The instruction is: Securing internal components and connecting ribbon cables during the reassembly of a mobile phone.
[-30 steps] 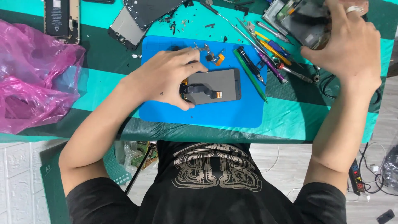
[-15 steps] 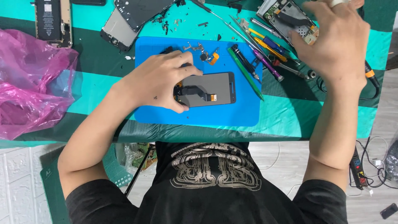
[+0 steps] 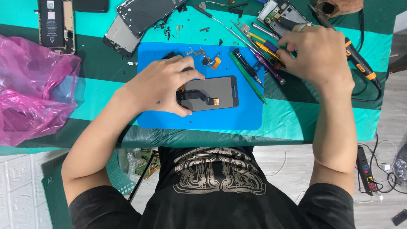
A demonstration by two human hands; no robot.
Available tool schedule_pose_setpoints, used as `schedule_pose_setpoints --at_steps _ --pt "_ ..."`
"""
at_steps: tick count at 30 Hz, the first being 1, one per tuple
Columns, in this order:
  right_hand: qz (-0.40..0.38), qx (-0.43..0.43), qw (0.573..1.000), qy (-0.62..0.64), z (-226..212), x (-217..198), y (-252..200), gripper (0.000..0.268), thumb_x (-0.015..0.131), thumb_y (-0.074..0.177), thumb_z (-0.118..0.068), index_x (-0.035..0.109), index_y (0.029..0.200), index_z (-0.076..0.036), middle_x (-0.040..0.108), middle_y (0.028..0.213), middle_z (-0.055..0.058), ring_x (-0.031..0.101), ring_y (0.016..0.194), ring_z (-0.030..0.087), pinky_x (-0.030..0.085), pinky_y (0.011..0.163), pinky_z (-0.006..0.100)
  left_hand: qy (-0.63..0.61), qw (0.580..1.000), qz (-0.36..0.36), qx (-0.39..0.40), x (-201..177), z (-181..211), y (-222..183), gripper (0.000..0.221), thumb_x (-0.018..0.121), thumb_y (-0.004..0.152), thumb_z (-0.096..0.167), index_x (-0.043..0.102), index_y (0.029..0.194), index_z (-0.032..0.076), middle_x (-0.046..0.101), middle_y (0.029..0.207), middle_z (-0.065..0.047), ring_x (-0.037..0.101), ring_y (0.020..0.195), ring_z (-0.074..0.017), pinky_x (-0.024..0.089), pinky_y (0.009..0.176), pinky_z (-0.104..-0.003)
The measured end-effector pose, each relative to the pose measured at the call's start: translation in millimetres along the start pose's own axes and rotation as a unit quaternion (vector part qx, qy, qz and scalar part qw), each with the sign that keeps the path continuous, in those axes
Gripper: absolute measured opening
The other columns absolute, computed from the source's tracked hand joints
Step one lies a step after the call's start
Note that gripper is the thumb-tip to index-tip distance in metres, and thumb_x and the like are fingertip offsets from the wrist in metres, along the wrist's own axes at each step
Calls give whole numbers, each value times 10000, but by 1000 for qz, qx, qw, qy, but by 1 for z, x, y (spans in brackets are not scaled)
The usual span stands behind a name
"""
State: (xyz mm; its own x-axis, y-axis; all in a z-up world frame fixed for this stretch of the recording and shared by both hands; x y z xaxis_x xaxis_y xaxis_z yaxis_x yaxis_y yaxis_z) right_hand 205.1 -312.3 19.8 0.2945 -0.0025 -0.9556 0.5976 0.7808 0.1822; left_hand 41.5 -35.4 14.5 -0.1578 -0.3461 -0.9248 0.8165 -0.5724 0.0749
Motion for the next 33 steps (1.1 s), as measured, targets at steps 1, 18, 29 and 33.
schedule_pose_setpoints --at_steps 1,18,29,33 --pt "-42 11 999 10 4 7 0 147 753 980 -386 823 1100 -337 716 863 -131 708 846 175 476 543 369 1 1000 1 0 0 0 0 910 926 634 554 644 1365 91 543 1167 -107 595 1023 -330 540 594 -451" --pt "-46 17 998 -43 -4 17 6 97 659 1050 -317 675 1065 -222 663 864 -63 687 762 214 434 494 387 -2 1000 3 -1 1 -1 -2 924 933 641 562 636 1366 72 539 1172 -117 580 1054 -330 545 608 -458" --pt "94 -27 995 4 -23 -17 10 77 691 1135 -194 761 1142 -227 683 849 -48 671 727 215 327 509 346 -113 993 -34 -28 -12 -7 -6 834 892 728 585 646 1355 93 558 1214 -73 556 1180 -329 508 764 -498" --pt "144 -74 986 44 -38 -36 18 74 719 1146 -114 782 1176 -141 685 1056 35 647 997 257 464 653 370 -132 990 -44 -27 -9 -7 -6 871 923 673 577 647 1347 98 557 1241 -78 543 1239 -340 509 810 -510"
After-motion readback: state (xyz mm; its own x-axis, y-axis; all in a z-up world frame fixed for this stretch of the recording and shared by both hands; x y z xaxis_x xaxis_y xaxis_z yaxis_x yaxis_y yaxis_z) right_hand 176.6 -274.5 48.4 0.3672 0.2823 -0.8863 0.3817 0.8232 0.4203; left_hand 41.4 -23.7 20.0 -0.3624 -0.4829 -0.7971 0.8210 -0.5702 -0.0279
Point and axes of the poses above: each hand's wrist, its own y-axis towards the middle knuckle, its own x-axis out of the palm, z = x × y, the point moved 6 cm from there along y, towards the middle knuckle
